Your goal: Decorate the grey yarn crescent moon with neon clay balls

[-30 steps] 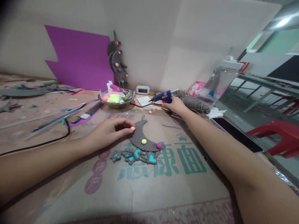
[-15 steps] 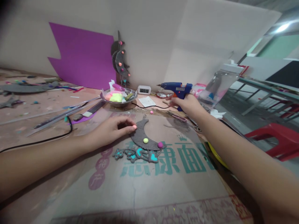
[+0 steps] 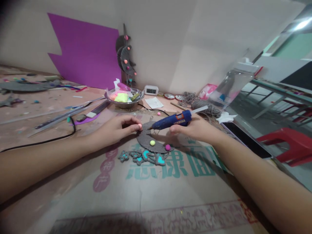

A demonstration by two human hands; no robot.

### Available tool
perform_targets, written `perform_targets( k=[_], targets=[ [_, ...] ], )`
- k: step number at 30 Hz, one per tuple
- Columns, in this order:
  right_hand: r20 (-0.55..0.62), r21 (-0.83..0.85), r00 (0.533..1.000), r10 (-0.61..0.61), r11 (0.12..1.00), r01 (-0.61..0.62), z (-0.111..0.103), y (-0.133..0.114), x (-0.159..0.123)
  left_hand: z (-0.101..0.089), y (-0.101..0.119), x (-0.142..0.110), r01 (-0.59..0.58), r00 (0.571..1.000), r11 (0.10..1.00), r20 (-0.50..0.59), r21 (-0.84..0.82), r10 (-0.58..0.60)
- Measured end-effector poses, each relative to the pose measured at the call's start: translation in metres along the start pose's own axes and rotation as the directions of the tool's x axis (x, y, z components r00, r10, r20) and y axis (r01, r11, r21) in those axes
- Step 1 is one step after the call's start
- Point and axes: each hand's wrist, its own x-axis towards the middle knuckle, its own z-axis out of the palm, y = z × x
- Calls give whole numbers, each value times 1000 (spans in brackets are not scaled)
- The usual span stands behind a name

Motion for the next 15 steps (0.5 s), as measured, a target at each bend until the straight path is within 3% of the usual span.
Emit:
perform_targets(
  k=[7,15],
  targets=[
    [-35,-73,997,62,995,-64,13,-11,0,1,-2,-1,9,1000,1000,-2,-24,-9],
    [-33,-84,999,-32,996,29,14,-7,2,1,-2,0,7,1000,1000,0,-7,-7]
  ],
)
